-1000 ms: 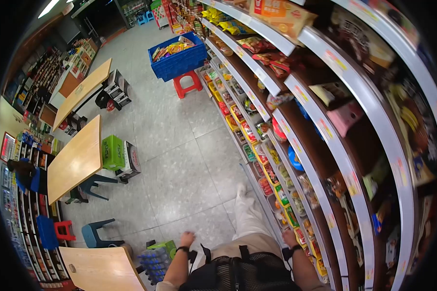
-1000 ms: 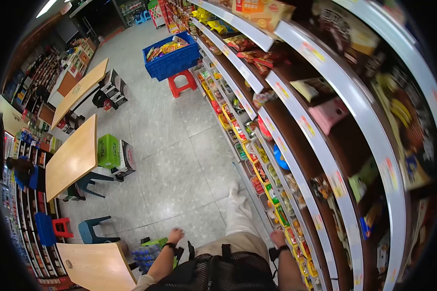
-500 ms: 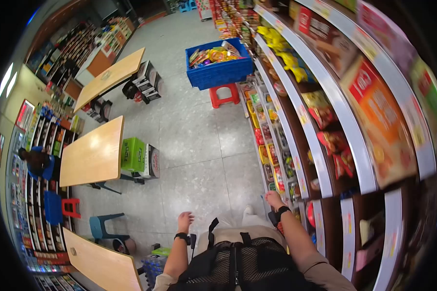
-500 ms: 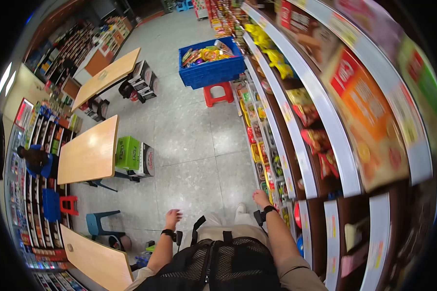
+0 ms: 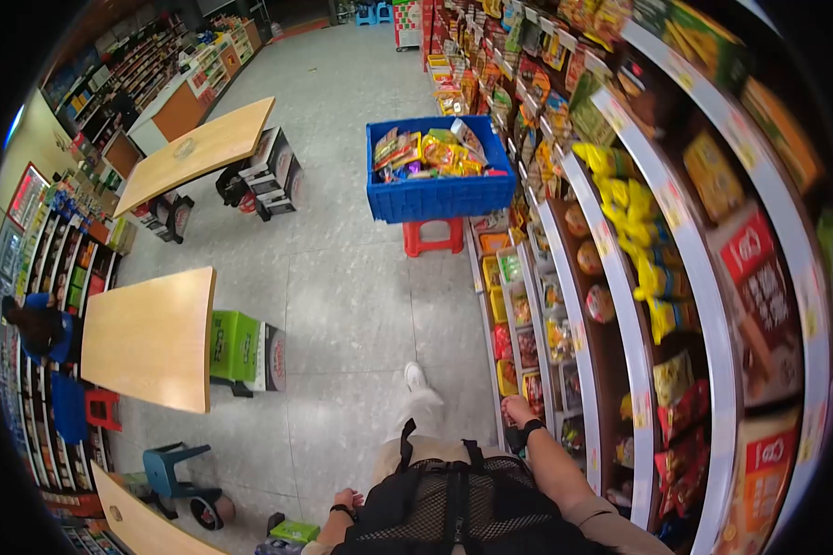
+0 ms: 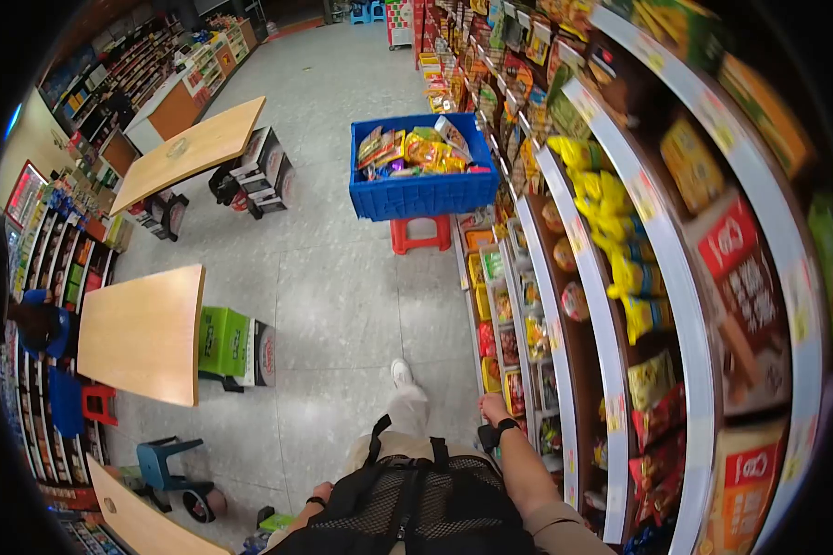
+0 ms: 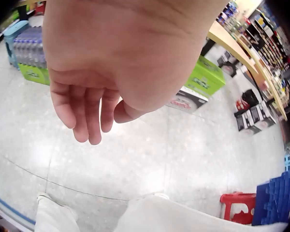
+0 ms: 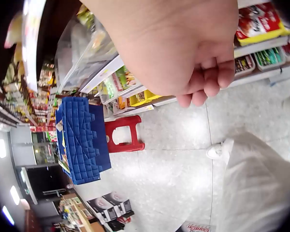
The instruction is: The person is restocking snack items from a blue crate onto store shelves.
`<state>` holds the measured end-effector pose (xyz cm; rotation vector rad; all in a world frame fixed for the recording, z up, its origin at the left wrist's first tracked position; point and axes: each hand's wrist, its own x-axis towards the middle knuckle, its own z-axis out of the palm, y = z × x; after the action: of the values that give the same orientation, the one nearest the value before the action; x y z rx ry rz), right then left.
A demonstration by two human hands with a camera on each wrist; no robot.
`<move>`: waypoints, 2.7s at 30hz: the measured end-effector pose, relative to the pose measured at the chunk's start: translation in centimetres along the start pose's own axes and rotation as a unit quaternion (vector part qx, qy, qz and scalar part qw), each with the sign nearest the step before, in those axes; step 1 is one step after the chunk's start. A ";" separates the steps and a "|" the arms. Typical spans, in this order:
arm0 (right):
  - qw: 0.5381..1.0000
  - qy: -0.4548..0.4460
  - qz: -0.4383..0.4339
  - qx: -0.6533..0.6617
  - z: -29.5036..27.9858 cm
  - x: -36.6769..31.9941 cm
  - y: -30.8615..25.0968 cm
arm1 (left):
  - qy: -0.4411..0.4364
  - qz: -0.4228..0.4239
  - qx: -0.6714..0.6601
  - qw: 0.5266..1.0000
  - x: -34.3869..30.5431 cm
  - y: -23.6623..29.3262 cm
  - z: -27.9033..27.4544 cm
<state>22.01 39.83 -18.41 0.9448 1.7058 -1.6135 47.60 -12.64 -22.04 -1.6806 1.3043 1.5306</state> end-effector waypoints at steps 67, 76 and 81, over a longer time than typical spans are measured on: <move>0.903 0.303 -0.281 0.118 18.7 62.2 -89.9 | -0.449 0.395 0.355 0.718 0.1 126.0 75.7; 0.784 0.470 -0.377 -0.152 41.9 41.4 -105.3 | -0.514 0.552 0.416 0.509 -2.6 141.0 56.3; 0.848 0.279 -0.424 -0.154 54.0 37.2 -113.8 | -0.387 0.714 0.396 0.428 -5.5 150.2 47.4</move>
<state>-95.25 -11.36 11.40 0.5240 2.9919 -1.5228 -106.43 -30.89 5.81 1.1516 2.2340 1.3718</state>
